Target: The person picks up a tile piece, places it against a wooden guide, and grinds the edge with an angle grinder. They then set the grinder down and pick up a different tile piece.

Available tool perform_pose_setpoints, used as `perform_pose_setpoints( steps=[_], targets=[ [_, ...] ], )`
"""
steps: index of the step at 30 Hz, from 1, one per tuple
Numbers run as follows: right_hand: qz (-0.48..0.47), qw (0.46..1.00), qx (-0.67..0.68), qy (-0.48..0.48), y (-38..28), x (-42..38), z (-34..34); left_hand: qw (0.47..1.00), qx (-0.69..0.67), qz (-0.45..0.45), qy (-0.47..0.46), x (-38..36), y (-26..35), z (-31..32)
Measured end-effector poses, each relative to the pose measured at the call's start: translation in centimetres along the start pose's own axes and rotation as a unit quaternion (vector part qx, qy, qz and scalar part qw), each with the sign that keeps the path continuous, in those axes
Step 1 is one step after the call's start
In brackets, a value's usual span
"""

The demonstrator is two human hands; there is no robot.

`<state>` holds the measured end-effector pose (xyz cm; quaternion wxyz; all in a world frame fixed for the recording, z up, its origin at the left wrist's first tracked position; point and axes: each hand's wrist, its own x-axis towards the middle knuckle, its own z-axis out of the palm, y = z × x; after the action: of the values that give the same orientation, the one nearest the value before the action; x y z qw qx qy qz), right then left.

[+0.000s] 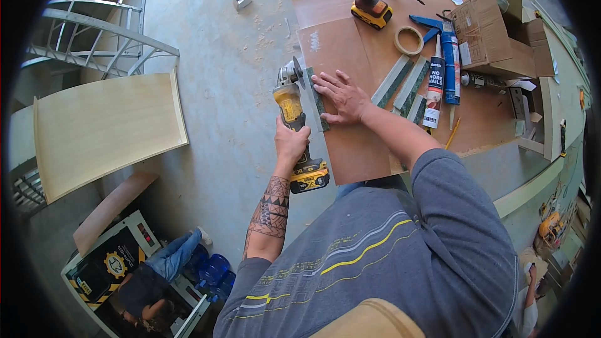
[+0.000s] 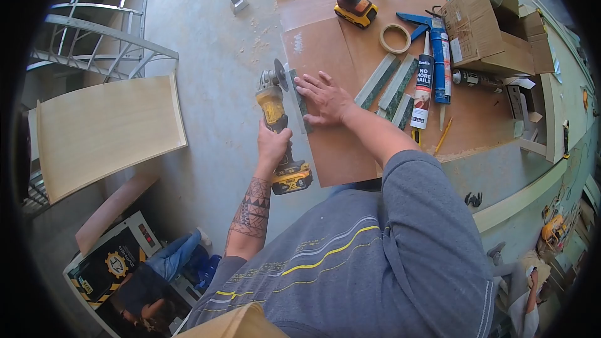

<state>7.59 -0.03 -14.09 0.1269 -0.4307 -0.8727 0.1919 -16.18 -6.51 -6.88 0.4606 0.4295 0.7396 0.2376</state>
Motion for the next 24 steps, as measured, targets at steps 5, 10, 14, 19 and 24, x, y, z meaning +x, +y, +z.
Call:
perform_pose_setpoints(
  steps=[5, 10, 14, 19, 24],
  targets=[
    [0.002, 1.0, 0.001, -0.004, 0.0, 0.0, 0.0, 1.0, -0.008, 0.007, -0.004, -0.3, -0.5, 0.1],
    [-0.004, 1.0, 0.009, 0.008, 0.0, 0.1, 0.0, 1.0, 0.004, 0.001, -0.001, -0.6, -0.3, 0.1],
    [-0.002, 1.0, -0.006, 0.006, -0.1, 0.2, -0.2, 1.0, 0.018, -0.017, -0.004, -1.1, 0.2, -0.1],
    [-0.005, 1.0, -0.016, -0.006, 0.1, 0.2, 0.2, 1.0, 0.023, -0.014, 0.001, -0.6, -1.4, 0.1],
    [-0.004, 1.0, -0.006, -0.003, 0.1, 0.2, 0.3, 1.0, 0.01, -0.019, -0.005, -1.0, -1.2, 0.0]
  ],
)
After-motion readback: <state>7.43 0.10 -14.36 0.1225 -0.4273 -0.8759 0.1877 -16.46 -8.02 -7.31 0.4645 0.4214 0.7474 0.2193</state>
